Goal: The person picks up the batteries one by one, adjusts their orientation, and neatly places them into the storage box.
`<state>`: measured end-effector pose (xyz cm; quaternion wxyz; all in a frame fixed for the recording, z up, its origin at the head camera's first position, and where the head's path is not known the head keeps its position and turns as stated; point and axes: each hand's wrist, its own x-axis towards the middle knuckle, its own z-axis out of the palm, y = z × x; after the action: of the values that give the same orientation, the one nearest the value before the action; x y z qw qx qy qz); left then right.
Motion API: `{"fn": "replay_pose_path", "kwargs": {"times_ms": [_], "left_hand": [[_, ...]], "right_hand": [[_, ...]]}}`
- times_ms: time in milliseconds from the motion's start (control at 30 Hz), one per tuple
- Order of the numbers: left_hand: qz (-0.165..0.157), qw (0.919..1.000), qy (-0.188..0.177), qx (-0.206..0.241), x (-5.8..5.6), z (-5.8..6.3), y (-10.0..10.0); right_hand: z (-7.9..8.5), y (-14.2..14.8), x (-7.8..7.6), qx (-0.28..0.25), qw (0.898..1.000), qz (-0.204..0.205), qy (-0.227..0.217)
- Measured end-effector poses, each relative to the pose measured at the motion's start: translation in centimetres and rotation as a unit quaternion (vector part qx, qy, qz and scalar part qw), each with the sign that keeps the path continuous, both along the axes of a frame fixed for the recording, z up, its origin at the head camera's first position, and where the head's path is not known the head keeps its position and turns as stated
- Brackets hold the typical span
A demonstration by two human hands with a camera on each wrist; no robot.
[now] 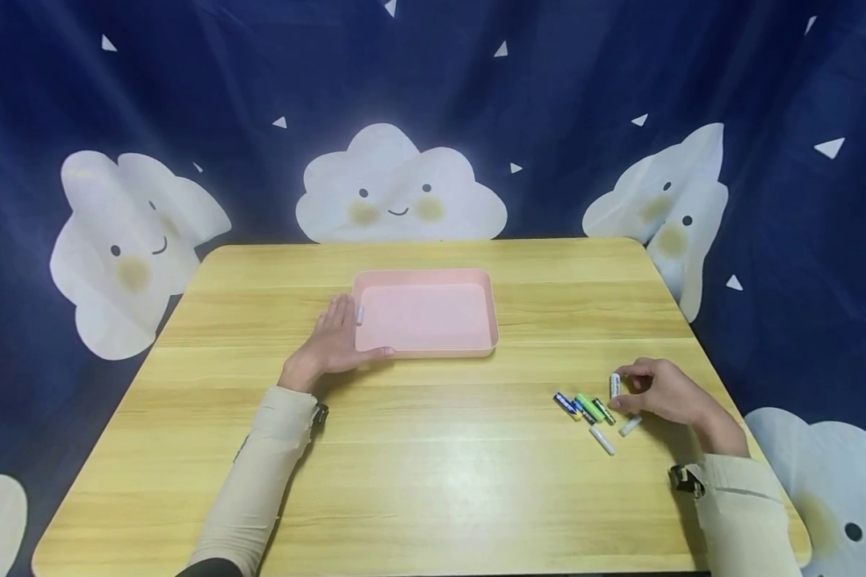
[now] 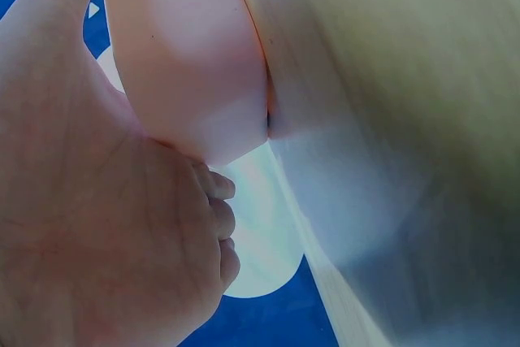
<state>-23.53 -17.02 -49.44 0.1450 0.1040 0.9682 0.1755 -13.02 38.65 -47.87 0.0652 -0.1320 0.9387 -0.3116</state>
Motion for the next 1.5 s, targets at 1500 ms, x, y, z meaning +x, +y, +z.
{"fn": "replay_pose_path", "kwargs": {"times_ms": [1500], "left_hand": [[0.004, 0.9999, 0.011, -0.009, 0.2, 0.2, 0.0]], "right_hand": [[4.6, -13.2, -6.4, -0.205, 0.978, -0.020, 0.040]]}}
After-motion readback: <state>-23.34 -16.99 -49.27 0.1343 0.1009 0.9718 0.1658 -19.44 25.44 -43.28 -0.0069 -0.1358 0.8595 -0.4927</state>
